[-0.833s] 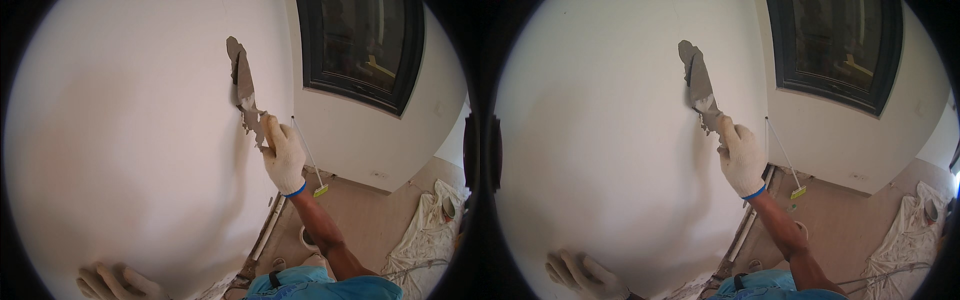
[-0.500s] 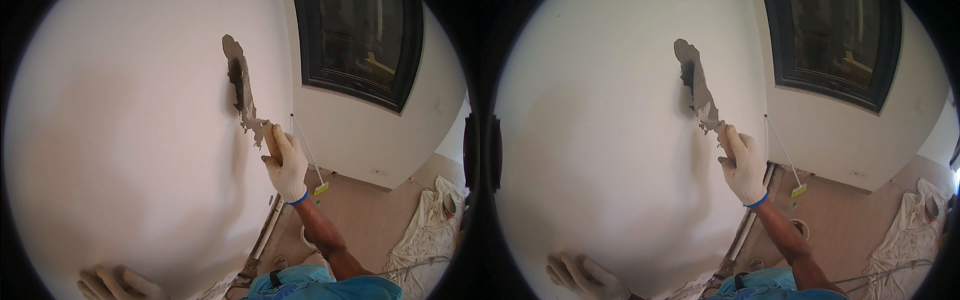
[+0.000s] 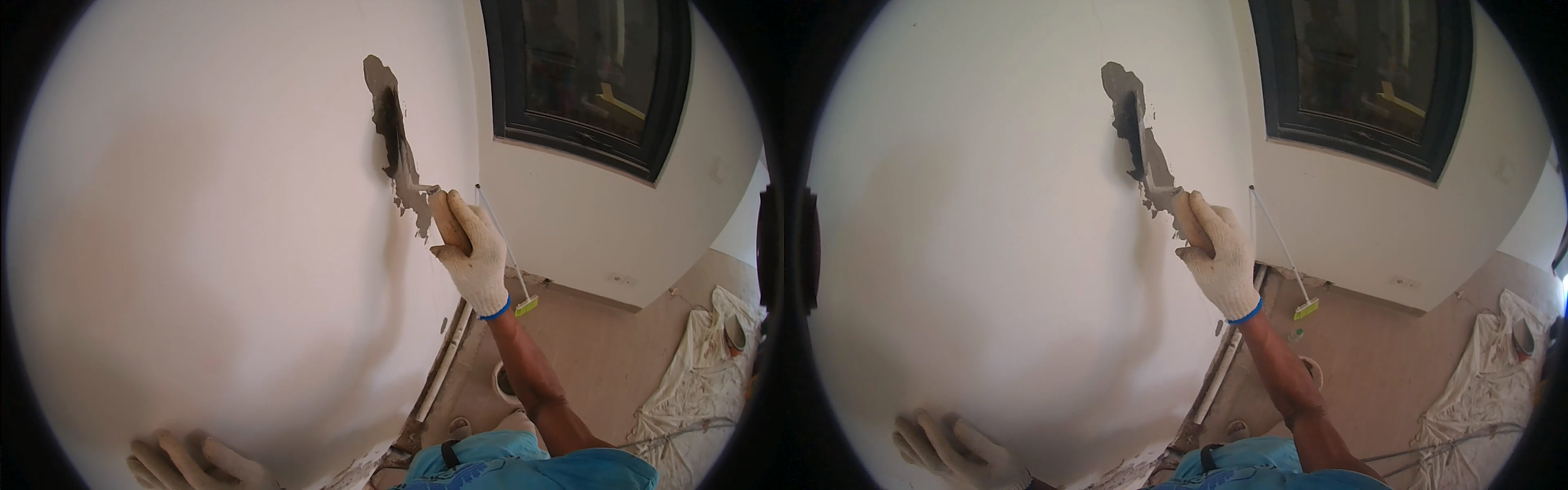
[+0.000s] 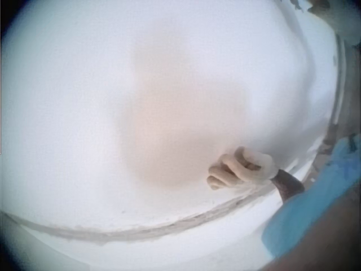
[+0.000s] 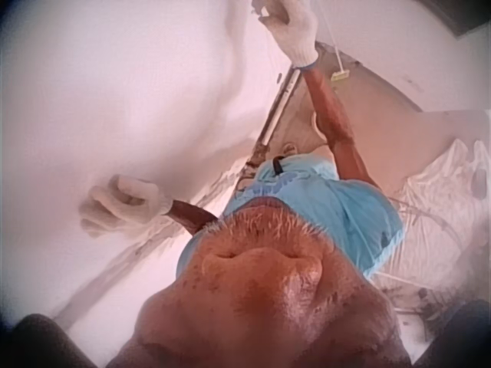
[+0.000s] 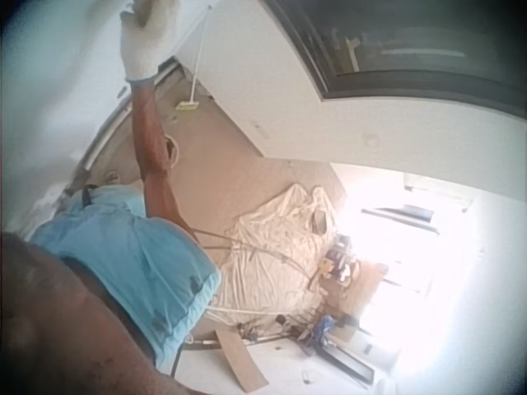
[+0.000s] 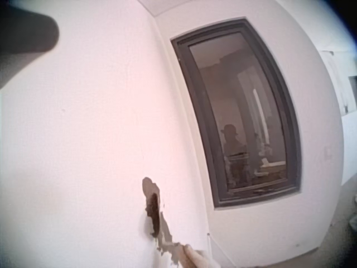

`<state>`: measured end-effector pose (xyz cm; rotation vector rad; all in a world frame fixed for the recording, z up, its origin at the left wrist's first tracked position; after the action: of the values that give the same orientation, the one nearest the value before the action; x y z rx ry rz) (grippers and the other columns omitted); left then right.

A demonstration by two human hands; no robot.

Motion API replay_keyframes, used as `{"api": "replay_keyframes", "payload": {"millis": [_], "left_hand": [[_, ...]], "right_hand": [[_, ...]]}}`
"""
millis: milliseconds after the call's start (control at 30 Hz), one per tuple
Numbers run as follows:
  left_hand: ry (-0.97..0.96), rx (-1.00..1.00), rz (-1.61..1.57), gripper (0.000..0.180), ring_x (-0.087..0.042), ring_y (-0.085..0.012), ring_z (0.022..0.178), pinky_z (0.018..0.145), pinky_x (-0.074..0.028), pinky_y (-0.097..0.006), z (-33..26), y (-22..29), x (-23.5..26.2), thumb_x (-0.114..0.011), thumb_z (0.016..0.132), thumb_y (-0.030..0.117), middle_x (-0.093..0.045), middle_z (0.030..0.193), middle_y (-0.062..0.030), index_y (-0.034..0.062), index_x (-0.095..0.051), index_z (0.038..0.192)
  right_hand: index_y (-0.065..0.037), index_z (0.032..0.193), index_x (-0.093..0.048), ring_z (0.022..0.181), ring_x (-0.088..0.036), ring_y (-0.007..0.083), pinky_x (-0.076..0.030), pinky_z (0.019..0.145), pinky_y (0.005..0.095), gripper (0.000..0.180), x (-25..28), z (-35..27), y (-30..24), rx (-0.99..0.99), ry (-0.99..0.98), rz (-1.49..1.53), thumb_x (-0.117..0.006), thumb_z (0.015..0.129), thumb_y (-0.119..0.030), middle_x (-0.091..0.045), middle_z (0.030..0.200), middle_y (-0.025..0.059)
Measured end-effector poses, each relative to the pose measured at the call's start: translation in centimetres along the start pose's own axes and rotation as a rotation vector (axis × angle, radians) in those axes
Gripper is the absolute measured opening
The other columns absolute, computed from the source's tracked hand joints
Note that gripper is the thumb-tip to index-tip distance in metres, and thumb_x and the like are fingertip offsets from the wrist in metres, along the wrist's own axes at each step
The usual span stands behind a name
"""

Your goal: The person applies plaster to a vertical wall using a trowel. They repeatedly scoop plaster from a bucket on the floor and spread it onto a damaged section of the wall, smoothing the surface with the tool.

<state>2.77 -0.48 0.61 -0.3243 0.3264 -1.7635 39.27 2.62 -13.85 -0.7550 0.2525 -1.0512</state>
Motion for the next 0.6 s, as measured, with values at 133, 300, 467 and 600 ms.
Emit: {"api": "replay_keyframes", "payload": {"millis": [133,300,467,600], "left_hand": [[-0.026,0.024,0.021,0.007,-0.038,-0.0264,0.068,0.070,-0.027,-0.044,-0.2,0.1,0.2,-0.056,0.083,0.013,-0.042,0.075,-0.0058,0.0106,-0.053,0.077],[0.010,0.029,0.007,0.014,-0.037,-0.0253,0.068,0.070,-0.028,-0.044,-0.1,0.0,0.0,-0.057,0.080,0.012,-0.041,0.074,-0.0051,0.0125,-0.047,0.070],[-0.037,0.040,0.029,0.014,-0.035,-0.0237,0.067,0.071,-0.028,-0.043,0.3,0.4,0.4,-0.057,0.079,0.011,-0.040,0.073,-0.0041,0.0135,-0.048,0.069],[-0.010,0.039,-0.005,0.014,-0.035,-0.0246,0.067,0.071,-0.027,-0.043,0.2,0.3,0.1,-0.057,0.079,0.010,-0.040,0.073,-0.0044,0.0130,-0.047,0.069]], "right_hand": [[-0.003,0.151,-0.055,0.108,-0.069,0.0317,-0.057,0.090,0.0373,0.085,0.3,0.0,0.2,0.021,-0.014,-0.003,-0.080,0.071,0.008,-0.065,0.126,0.0174],[-0.009,0.149,-0.056,0.110,-0.067,0.0343,-0.057,0.087,0.0413,0.082,0.0,-0.5,0.5,0.080,-0.010,-0.139,-0.081,0.071,0.004,-0.066,0.123,0.0154],[-0.016,0.144,-0.056,0.102,-0.065,0.0344,-0.056,0.081,0.0452,0.074,-0.9,-0.7,0.0,0.086,-0.032,-0.360,-0.077,0.075,0.002,-0.065,0.114,0.0100],[-0.020,0.143,-0.056,0.101,-0.065,0.0339,-0.056,0.080,0.0459,0.071,-1.7,-1.5,0.7,0.077,-0.028,-0.388,-0.074,0.078,0.002,-0.064,0.111,0.0090]]}}
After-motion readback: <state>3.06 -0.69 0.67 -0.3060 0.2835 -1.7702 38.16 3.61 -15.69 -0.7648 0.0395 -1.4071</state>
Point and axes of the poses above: each hand's wrist, its own z-axis towards the middle knuckle, its own x-axis out of the back of the hand, y = z × x, the point moved 1 cm from there along z, towards the middle knuckle
